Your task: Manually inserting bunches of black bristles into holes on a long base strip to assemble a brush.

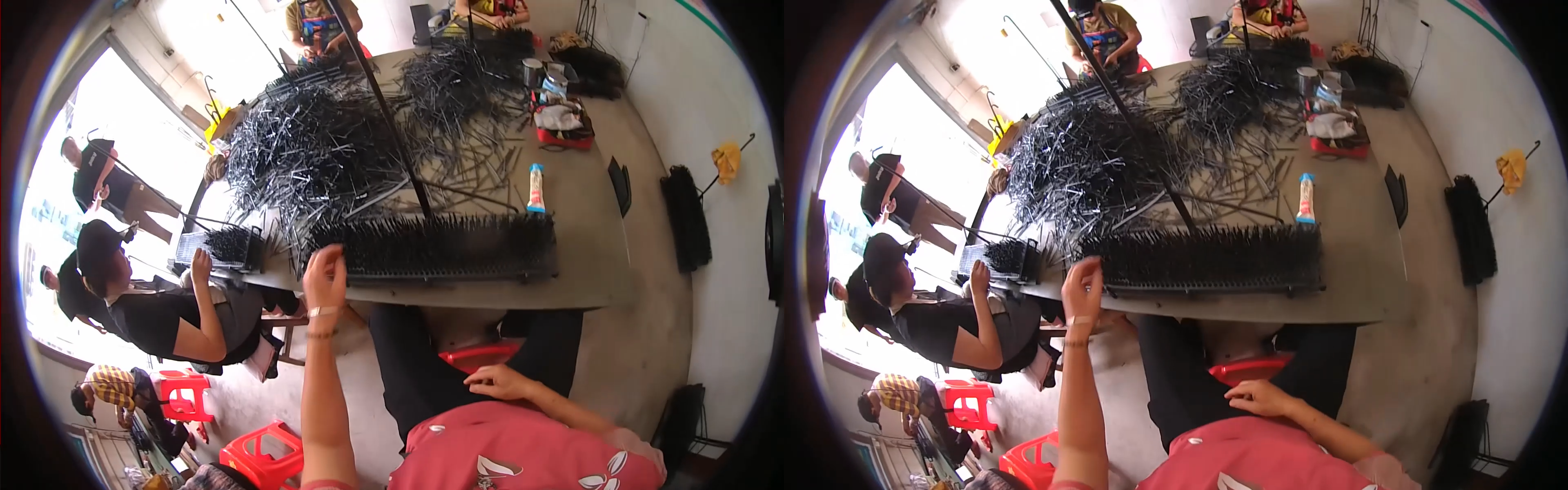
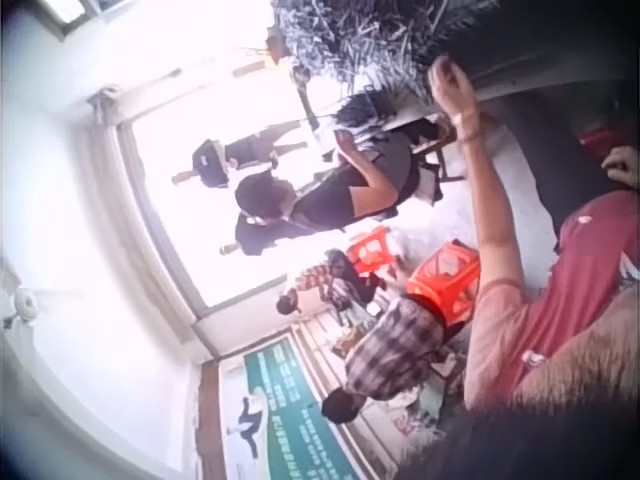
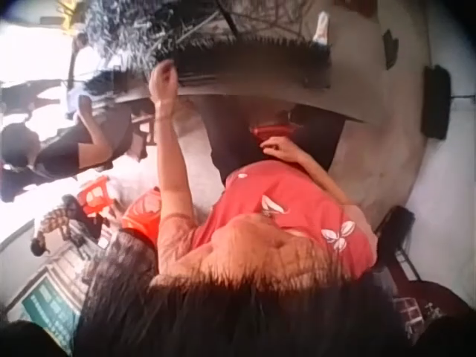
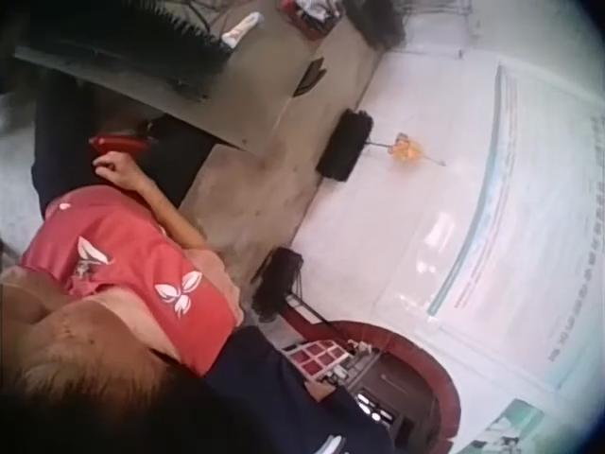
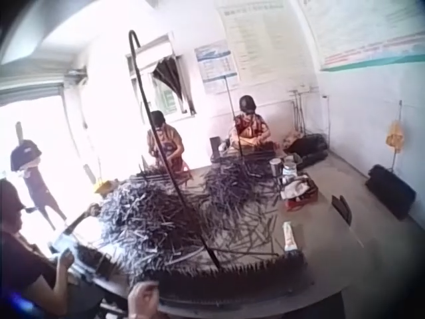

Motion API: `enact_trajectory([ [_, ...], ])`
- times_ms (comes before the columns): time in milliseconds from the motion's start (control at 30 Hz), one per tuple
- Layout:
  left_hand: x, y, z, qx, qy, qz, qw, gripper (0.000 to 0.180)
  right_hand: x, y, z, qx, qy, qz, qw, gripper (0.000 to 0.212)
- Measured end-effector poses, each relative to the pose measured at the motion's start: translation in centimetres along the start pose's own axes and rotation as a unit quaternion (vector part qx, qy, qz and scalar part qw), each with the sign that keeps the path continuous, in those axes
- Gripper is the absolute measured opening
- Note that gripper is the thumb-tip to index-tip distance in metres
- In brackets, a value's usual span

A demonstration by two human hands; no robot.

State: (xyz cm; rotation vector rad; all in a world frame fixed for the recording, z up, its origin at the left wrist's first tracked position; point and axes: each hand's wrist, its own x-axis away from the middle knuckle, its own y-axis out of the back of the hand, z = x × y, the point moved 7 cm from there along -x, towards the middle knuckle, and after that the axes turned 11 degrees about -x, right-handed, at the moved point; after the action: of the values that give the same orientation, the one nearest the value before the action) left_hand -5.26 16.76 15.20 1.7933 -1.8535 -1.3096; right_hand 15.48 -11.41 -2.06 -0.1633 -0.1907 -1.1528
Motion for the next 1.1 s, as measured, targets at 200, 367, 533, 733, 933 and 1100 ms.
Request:
enact_trajectory([
  [200, -14.3, -7.5, 3.2, -0.106, -0.082, 0.037, 0.990, 0.027, -1.4, 1.8, -3.4, 0.131, 0.015, -0.059, 0.989, 0.023],
  [367, -19.9, -13.0, 10.6, -0.278, -0.025, 0.065, 0.958, 0.046, -2.3, 3.7, -5.7, 0.137, -0.027, -0.107, 0.984, 0.024],
  [533, -22.3, -16.3, 16.5, -0.361, 0.019, 0.076, 0.929, 0.066, -3.4, 4.1, -6.3, 0.164, -0.080, -0.100, 0.978, 0.024],
  [733, -25.2, -19.3, 17.8, -0.357, 0.024, 0.108, 0.928, 0.095, -4.2, 4.3, -7.5, 0.181, -0.096, -0.101, 0.974, 0.026],
  [933, -26.7, -18.5, 19.0, -0.394, 0.108, 0.190, 0.893, 0.109, -4.4, 4.4, -8.4, 0.191, -0.125, -0.089, 0.969, 0.025],
  [1100, -27.3, -19.3, 18.8, -0.396, 0.136, 0.198, 0.886, 0.095, -4.9, 4.7, -8.6, 0.164, -0.127, -0.117, 0.971, 0.024],
])
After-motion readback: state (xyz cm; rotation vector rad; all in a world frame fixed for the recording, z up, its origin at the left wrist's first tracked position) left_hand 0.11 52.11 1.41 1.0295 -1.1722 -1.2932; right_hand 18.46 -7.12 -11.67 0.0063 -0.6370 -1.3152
